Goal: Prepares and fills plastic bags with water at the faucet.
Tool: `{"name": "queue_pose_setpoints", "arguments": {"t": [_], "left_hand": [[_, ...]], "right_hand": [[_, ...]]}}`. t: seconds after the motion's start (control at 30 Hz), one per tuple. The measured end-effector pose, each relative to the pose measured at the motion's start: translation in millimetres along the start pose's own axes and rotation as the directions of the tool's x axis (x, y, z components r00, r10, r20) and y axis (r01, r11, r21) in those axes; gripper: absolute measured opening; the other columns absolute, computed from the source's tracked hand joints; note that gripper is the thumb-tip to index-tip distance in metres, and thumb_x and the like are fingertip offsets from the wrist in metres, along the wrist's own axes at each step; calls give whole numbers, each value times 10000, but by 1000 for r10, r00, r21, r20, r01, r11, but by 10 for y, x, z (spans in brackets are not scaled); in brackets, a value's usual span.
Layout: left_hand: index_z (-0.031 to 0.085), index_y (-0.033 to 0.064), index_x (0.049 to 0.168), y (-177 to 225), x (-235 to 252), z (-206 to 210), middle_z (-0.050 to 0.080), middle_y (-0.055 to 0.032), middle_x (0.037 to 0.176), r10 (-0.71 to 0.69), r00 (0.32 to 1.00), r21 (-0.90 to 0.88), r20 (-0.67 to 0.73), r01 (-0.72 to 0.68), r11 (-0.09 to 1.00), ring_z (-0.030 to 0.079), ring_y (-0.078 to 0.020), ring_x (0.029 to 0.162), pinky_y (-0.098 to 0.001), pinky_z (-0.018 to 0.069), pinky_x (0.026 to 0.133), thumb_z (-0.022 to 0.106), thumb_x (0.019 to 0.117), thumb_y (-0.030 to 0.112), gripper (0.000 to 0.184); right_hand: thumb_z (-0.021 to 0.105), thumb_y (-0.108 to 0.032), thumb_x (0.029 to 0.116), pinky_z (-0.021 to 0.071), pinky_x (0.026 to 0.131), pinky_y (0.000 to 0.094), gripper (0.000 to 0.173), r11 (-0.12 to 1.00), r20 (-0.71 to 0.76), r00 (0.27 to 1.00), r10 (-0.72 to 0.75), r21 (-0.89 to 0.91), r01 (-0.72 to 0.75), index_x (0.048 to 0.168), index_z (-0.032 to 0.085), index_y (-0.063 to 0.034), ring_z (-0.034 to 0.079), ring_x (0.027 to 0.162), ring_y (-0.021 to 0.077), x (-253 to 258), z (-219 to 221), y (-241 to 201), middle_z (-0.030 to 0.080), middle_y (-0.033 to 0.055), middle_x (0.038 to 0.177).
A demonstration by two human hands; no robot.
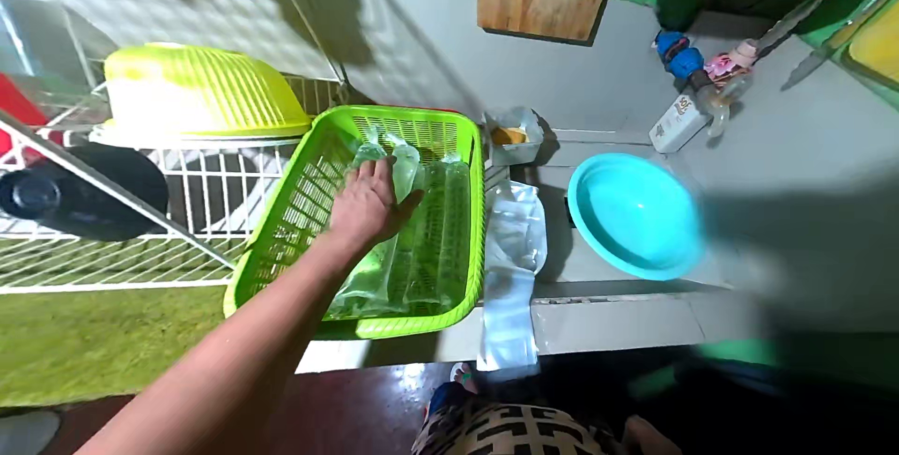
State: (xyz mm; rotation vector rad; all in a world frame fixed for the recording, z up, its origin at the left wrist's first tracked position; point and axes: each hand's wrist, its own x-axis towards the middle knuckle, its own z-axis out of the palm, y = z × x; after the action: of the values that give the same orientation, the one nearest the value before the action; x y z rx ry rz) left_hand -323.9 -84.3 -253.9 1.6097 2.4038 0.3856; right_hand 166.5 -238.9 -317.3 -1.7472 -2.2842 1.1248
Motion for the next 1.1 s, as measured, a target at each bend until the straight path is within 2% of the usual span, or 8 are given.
{"name": "queue_pose_setpoints", "arguments": {"t": [0.13, 0.23, 0.3, 0.43, 0.53, 0.77, 0.97, 1.1], "left_hand": [[525, 46, 1415, 209, -630, -119, 632, -166, 1305, 206, 947, -302, -248, -277, 912, 646, -308, 1170, -554, 543, 960, 591, 999, 468, 596], [554, 61, 1390, 394, -1211, -151, 664, -75, 1228, 254, 898, -455, -359, -406, 793, 670, -154, 1089, -407, 595, 900, 559, 1008, 443, 540], [550, 86, 1393, 398, -1526, -60, 672, -24, 1198, 246, 889, -566, -385, -438, 698, 673, -109, 1047, -345, 608, 861, 564, 1018, 432, 511], [564, 126, 1390, 323, -2008, 264, 710, -6, 1127, 134, 927, -753, -350, -363, 548, 705, -144, 940, -326, 626, 801, 572, 1027, 452, 488], [569, 67, 1359, 301, -2288, 449, 715, -27, 1109, 52, 954, -816, -296, -281, 505, 710, -139, 926, -315, 627, 798, 566, 1043, 393, 455], [545, -43, 1331, 348, -2659, 648, 706, -62, 1107, -75, 973, -839, -220, -150, 524, 704, -142, 941, -328, 625, 807, 538, 1060, 268, 413], [556, -69, 1300, 629, -2686, 781, 711, -58, 1062, -210, 958, -863, -193, -64, 501, 704, -146, 908, -316, 623, 784, 520, 1052, 215, 379], [619, -42, 1231, 879, -2666, 917, 719, -43, 1025, -331, 928, -863, -172, 20, 505, 700, -125, 866, -293, 614, 741, 540, 1037, 241, 352]], "right_hand": [[589, -184, 984, 525, 695, 523, 290, 997, 96, 993, -67, 45, 63, 818, 641, 49, 644, 744, 319, 266, -89, 6, 637, 185, 765], [533, -241, 1010, 518, 688, 544, 327, 1000, 278, 960, -19, -11, 22, 839, 666, 3, 647, 749, 313, 573, -307, -143, 645, 161, 759], [536, -255, 1033, 523, 708, 530, 352, 997, 259, 964, -51, -36, 63, 867, 683, 19, 653, 762, 309, 824, -339, -282, 659, 169, 788], [582, -276, 1013, 573, 798, 373, 281, 973, 69, 972, -226, -32, 229, 1053, 724, -37, 675, 845, 193, 1245, -248, -768, 702, 105, 950], [645, -339, 987, 585, 865, 405, 346, 904, 86, 907, -413, -87, 420, 1118, 715, -27, 689, 935, 248, 1495, 16, -923, 693, 152, 1054], [571, -300, 1003, 571, 856, 472, 290, 790, 189, 835, -517, -270, 551, 994, 723, -53, 701, 938, 280, 1667, 287, -823, 699, 124, 1001], [531, -263, 1011, 567, 836, 457, 272, 748, 217, 789, -575, -251, 615, 982, 722, -72, 705, 913, 258, 1740, 294, -754, 704, 103, 963], [534, -244, 1003, 553, 845, 420, 267, 815, 251, 800, -545, -66, 575, 995, 727, -59, 684, 898, 228, 1778, 157, -815, 694, 92, 955]]}}
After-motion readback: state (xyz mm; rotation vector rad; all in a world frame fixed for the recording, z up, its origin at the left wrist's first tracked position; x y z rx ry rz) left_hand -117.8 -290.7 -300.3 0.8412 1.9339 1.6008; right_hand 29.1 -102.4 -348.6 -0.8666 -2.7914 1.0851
